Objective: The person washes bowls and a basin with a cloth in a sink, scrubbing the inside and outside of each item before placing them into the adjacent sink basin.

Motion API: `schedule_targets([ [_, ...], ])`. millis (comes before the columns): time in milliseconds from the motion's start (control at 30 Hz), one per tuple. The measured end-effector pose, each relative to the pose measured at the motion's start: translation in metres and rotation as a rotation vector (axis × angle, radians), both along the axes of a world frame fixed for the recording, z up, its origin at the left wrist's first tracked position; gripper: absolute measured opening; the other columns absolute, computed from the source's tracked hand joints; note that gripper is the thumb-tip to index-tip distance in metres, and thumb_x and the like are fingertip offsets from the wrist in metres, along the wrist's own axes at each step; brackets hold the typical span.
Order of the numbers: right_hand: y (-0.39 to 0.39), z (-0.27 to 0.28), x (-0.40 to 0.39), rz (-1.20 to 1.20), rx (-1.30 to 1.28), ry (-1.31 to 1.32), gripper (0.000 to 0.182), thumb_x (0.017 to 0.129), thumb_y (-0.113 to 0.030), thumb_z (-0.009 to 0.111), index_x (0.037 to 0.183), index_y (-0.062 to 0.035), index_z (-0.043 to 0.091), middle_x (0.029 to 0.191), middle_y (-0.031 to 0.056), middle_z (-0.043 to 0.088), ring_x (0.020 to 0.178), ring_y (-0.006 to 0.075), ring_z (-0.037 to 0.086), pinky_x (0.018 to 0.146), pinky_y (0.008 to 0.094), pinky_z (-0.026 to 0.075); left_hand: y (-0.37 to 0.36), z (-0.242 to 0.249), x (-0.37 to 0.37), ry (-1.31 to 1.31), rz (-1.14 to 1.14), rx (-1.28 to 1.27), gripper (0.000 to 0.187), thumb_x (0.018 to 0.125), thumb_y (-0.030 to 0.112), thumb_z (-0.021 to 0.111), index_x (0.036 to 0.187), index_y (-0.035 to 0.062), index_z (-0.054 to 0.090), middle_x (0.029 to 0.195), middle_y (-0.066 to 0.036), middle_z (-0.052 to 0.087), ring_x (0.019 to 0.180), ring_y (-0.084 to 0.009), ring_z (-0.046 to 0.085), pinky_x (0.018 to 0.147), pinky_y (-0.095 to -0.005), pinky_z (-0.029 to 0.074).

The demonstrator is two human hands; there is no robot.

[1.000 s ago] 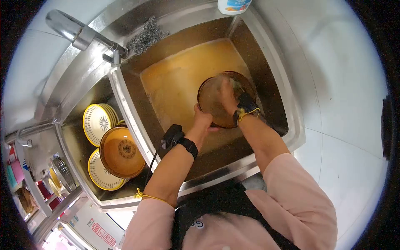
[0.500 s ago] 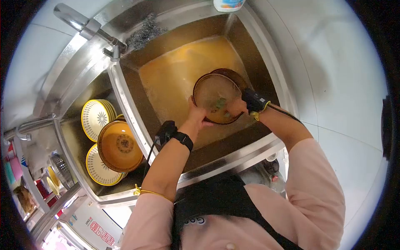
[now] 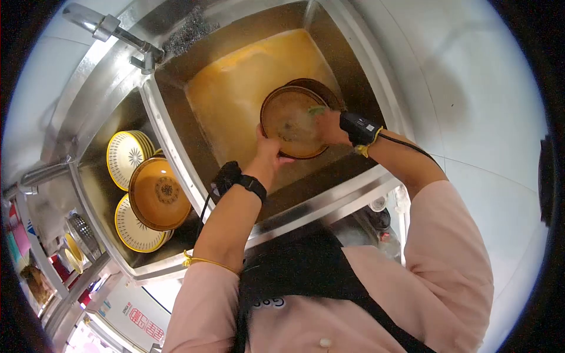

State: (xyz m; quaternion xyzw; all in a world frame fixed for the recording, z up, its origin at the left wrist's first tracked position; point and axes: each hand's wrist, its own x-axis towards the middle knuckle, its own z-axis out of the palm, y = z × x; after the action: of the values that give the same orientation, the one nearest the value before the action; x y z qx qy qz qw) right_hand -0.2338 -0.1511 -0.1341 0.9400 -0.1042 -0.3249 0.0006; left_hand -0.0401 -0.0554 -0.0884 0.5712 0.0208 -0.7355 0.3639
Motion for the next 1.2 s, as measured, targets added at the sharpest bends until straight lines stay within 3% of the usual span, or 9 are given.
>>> schedule_targets([
  [33,0.012,-0.009,0.001,0.15,-0.023,0.049,0.022,0.071,-0.01,0.054,0.092,-0.007,0.061,0.1,0.0132,0.054,0.092,0.0289,0.051,0.07,0.0361,0.042,0.0,0.004,-0.001,0.025,0.028,0.017,0.063,0.08,-0.001,0.041,0.128,0.0252,0.01,0.131,-0.013,0.025,0.11,-0.042,0.037,0.07,-0.0607,0.044],
  [133,0.049,-0.006,0.041,-1.283,0.136,0.411,0.026,0.069,-0.005,0.053,0.094,-0.0029,0.058,0.089,0.0195,0.058,0.081,0.0318,0.057,0.068,0.0391,0.044,-0.002,0.016,-0.007,-0.054,0.01,0.048,0.059,0.084,0.009,0.04,0.129,0.0265,0.007,0.132,-0.013,0.022,0.112,-0.0428,0.035,0.075,-0.0621,0.041],
  [200,0.053,0.032,0.045,-0.628,0.571,-0.098,0.032,0.066,-0.004,0.055,0.098,-0.0011,0.056,0.078,0.0216,0.059,0.075,0.0314,0.059,0.066,0.0399,0.045,-0.008,0.032,-0.006,-0.073,-0.008,0.057,0.055,0.086,0.016,0.038,0.129,0.0267,0.007,0.132,-0.013,0.022,0.112,-0.0427,0.035,0.074,-0.0619,0.042],
  [333,0.047,0.053,0.039,-0.589,0.574,-0.135,0.036,0.064,-0.006,0.058,0.1,-0.002,0.056,0.087,0.0203,0.059,0.085,0.0317,0.057,0.069,0.0418,0.045,-0.009,0.025,-0.004,-0.081,-0.014,0.027,0.046,0.088,0.03,0.032,0.128,0.0261,0.009,0.132,-0.012,0.022,0.112,-0.0419,0.035,0.072,-0.0617,0.043],
  [433,0.025,0.021,0.012,-0.462,0.12,-0.072,0.035,0.066,-0.01,0.057,0.1,-0.0014,0.055,0.09,0.0207,0.058,0.088,0.0322,0.055,0.073,0.0426,0.043,-0.01,0.021,-0.001,-0.11,-0.062,0.027,0.048,0.088,0.033,0.034,0.128,0.0258,0.01,0.131,-0.012,0.023,0.112,-0.0415,0.035,0.072,-0.0615,0.043],
  [833,0.042,0.063,0.099,-1.306,0.857,-0.609,0.035,0.075,-0.022,0.052,0.101,0.0018,0.052,0.097,0.0228,0.055,0.096,0.0342,0.05,0.082,0.0439,0.038,-0.01,0.013,0.011,0.283,0.099,0.174,0.073,0.081,0.059,0.032,0.134,0.0126,0.012,0.137,-0.013,0.016,0.119,-0.039,0.028,0.092,-0.0591,0.026],
  [967,0.045,0.06,0.052,-0.595,0.708,-0.509,0.033,0.071,-0.015,0.054,0.099,0.0032,0.051,0.09,0.0242,0.055,0.089,0.034,0.052,0.074,0.043,0.04,-0.012,-0.017,0.014,0.639,0.158,-0.069,0.074,0.081,0.059,0.03,0.133,0.0077,0.013,0.136,-0.014,0.018,0.118,-0.0391,0.029,0.092,-0.0569,0.028],
  [1100,0.026,0.039,-0.01,-0.142,0.33,0.093,0.031,0.066,-0.011,0.058,0.092,0.0046,0.054,0.087,0.0228,0.056,0.082,0.0335,0.055,0.067,0.0427,0.043,-0.009,-0.032,0.009,0.115,0.023,-0.034,0.065,0.081,0.049,0.04,0.129,0.0082,0.025,0.132,-0.014,0.025,0.115,-0.0357,0.034,0.088,-0.0559,0.032],
  [1200,0.009,0.06,-0.028,-0.104,0.249,0.223,0.029,0.063,-0.011,0.061,0.087,0.0049,0.056,0.087,0.0206,0.056,0.079,0.0337,0.056,0.063,0.0414,0.046,0.001,-0.013,0.017,-1.084,-0.832,-0.549,0.056,0.079,0.042,0.045,0.123,0.0091,0.033,0.126,-0.013,0.033,0.112,-0.0329,0.039,0.086,-0.0514,0.035],
])
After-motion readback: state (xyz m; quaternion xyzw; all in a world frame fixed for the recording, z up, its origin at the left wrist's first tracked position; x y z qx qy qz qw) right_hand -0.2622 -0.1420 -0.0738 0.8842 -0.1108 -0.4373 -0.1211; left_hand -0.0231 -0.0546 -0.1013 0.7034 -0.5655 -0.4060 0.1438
